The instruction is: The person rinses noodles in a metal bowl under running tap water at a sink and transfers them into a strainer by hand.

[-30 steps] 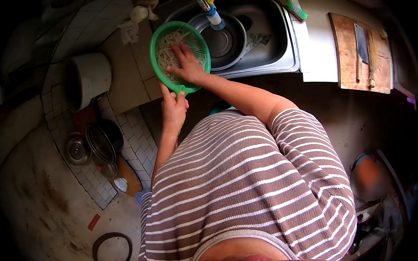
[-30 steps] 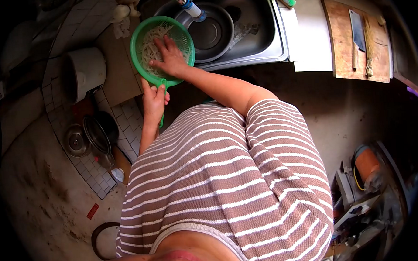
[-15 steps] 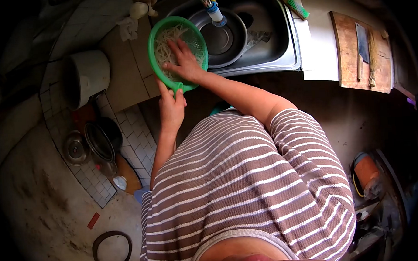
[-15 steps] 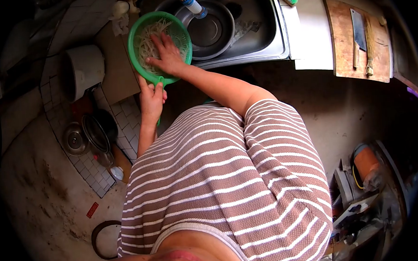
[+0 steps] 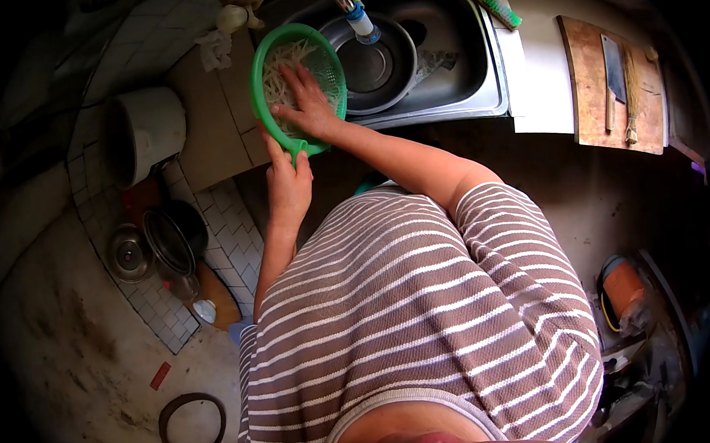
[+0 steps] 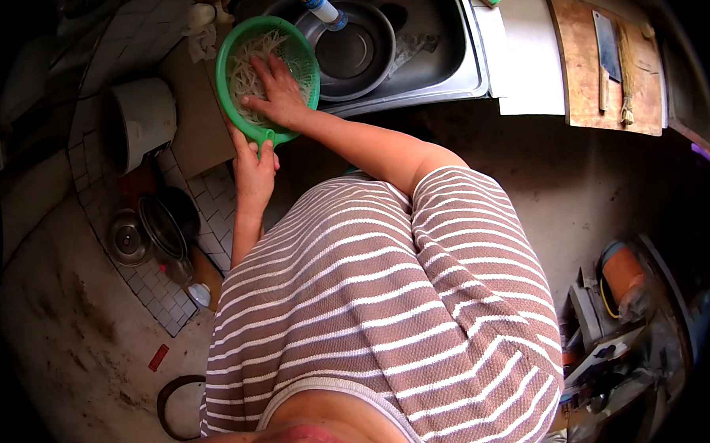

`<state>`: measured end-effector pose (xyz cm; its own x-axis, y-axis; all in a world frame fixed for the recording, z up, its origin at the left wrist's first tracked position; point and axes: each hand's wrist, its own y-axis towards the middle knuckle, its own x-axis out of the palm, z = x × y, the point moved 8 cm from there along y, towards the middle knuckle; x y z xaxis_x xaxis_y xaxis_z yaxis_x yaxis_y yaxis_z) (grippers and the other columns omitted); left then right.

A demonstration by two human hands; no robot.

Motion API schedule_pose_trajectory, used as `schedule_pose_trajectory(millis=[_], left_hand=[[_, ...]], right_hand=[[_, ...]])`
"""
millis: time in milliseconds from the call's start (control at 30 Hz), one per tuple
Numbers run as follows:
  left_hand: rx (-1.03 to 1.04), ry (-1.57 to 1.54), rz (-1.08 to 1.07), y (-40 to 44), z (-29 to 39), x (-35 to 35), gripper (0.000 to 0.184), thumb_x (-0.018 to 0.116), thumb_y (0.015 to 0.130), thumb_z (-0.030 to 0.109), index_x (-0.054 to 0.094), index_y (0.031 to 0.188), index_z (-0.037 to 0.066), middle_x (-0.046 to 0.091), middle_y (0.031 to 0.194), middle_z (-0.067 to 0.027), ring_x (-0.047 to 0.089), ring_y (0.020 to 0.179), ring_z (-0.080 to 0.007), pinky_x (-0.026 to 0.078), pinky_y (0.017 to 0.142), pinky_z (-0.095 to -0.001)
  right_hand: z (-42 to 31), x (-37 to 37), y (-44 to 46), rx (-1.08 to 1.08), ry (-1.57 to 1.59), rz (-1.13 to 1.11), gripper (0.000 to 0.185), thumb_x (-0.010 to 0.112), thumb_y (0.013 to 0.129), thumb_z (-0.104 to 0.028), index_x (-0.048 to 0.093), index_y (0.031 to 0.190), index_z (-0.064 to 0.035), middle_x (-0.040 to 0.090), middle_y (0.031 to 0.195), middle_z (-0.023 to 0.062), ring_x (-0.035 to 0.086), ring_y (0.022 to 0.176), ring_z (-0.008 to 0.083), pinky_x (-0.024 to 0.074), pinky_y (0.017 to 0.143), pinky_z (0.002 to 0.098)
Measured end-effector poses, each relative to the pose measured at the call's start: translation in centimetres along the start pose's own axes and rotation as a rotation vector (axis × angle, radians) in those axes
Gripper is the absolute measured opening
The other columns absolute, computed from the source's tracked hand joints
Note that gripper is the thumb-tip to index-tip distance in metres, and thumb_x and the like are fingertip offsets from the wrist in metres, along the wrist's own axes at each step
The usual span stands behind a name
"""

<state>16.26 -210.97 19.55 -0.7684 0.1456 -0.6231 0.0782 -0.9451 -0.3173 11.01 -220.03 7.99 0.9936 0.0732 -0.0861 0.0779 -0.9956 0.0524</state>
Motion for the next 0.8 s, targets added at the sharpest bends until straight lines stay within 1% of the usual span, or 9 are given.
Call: schedule_pose_trajectory(millis=[67,133,233,467,800], left_hand=[[0.003,0.016,0.000,0.06,-0.30,-0.04,0.078,0.047,0.088,-0.001,-0.002,0.146,0.018,0.052,0.069,-0.0057,0.047,0.050,-0.0106,0.040,0.045,-0.0242],[0.067,0.109,0.034,0.26,-0.51,-0.23,0.078,0.047,0.087,-0.001,-0.002,0.146,0.018,0.052,0.068,-0.0056,0.047,0.050,-0.0109,0.041,0.046,-0.0249],[0.079,0.127,0.044,0.04,-0.46,-0.25,0.078,0.046,0.087,-0.001,-0.002,0.146,0.018,0.052,0.067,-0.0056,0.047,0.050,-0.0110,0.041,0.047,-0.0253],[0.084,0.130,0.050,-0.18,-0.47,-0.32,0.077,0.046,0.087,-0.001,-0.002,0.146,0.018,0.052,0.065,-0.0060,0.047,0.051,-0.0106,0.041,0.048,-0.0255],[0.082,0.173,0.060,-0.55,0.07,-0.38,0.075,0.046,0.089,0.001,-0.001,0.145,0.015,0.052,0.065,-0.0065,0.048,0.052,-0.0115,0.042,0.050,-0.0262]], right_hand=[[-0.23,-0.13,-0.03,-0.001,0.001,0.003,0.082,0.061,0.077,-0.048,0.022,0.143,-0.0191,0.014,0.144,0.0272,0.014,0.134,0.0441,0.0179,0.108,0.0488],[-0.35,-0.18,-0.08,-0.003,0.013,0.002,0.081,0.061,0.078,-0.048,0.022,0.143,-0.0189,0.014,0.144,0.0275,0.014,0.134,0.0443,0.0179,0.108,0.0491],[-0.42,-0.14,-0.18,-0.005,0.020,0.001,0.081,0.061,0.078,-0.048,0.022,0.143,-0.0189,0.014,0.144,0.0278,0.013,0.134,0.0444,0.0179,0.107,0.0496],[-0.55,0.02,-0.25,-0.013,0.017,0.000,0.080,0.060,0.079,-0.048,0.022,0.143,-0.0188,0.014,0.144,0.0283,0.013,0.134,0.0445,0.0179,0.107,0.0499],[-0.68,0.19,-0.12,-0.060,0.018,0.021,0.079,0.060,0.079,-0.047,0.023,0.142,-0.0156,0.015,0.143,0.0281,0.014,0.133,0.0447,0.0192,0.107,0.0498]])
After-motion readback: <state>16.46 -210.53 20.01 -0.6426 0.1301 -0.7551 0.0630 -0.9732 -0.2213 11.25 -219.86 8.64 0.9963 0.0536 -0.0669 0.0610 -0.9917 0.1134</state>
